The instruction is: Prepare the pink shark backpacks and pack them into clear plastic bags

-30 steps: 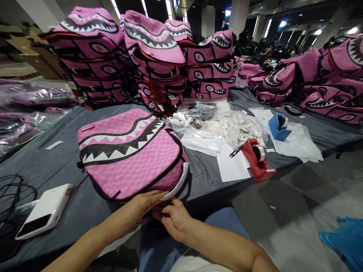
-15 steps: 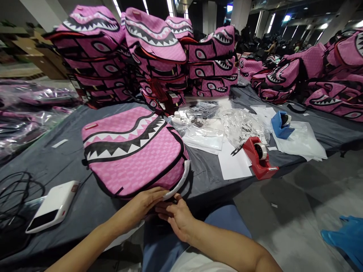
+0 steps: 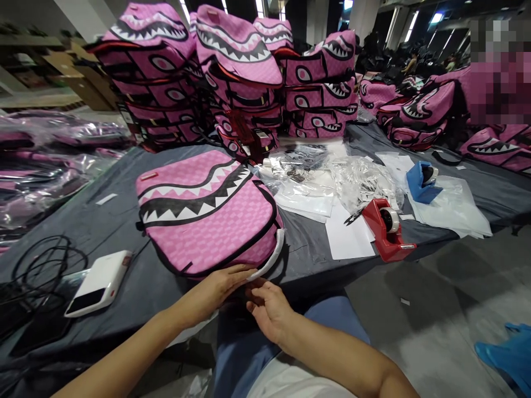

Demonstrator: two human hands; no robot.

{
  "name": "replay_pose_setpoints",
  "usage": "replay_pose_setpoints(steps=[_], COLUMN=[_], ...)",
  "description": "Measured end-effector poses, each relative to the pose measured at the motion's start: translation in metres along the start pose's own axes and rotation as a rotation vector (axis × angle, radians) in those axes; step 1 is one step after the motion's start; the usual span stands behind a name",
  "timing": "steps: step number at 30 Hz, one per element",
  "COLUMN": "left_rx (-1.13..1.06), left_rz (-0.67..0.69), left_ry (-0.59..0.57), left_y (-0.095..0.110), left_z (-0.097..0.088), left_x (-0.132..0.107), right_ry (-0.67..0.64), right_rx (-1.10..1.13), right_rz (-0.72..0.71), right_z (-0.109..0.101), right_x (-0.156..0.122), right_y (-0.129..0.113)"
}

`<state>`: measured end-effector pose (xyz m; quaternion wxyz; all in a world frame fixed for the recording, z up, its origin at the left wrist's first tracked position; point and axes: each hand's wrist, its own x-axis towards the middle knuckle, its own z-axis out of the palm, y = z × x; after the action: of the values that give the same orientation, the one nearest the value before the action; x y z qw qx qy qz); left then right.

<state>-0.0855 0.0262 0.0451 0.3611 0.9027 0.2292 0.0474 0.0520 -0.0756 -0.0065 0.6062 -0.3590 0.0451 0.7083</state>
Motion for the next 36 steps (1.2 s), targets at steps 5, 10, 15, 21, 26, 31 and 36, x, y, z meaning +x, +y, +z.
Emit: replay_pose_setpoints(steps=[5, 10, 15, 21, 26, 31, 36], left_rx=[-0.157, -0.197, -0.163, -0.082, 0.044, 0.124, 0.128], left_rz=[-0.103, -0.161, -0.199, -0.181, -0.12, -0.091, -0.084], left_ry=[-0.065, -0.043, 0.045, 0.146, 0.158, 0.208, 0.175], left_y=[0.008, 0.012, 0.004, -0.006, -0.008, -0.009, -0.009], left_z=[-0.004, -0.004, 0.0, 0.003, 0.01, 0.017, 0.014], left_x=[0.006, 0.008, 0.004, 0.002, -0.007, -0.011, -0.009], right_ry=[-0.019, -0.002, -0.058, -0.12, -0.1, -0.104, -0.104], right_rx=[0.075, -0.029, -0.05, -0.026, 0.02, -0.024, -0.053], right_rz=[0.0, -0.047, -0.025, 0.012, 0.052, 0.019, -0.09], right_z=[0.0, -0.002, -0.004, -0.002, 0.0, -0.001, -0.005], right_x=[-0.001, -0.001, -0.001, -0.005, -0.006, -0.006, -0.003], right_y=[0.005, 0.008, 0.007, 0.006, 0.003, 0.003, -0.002])
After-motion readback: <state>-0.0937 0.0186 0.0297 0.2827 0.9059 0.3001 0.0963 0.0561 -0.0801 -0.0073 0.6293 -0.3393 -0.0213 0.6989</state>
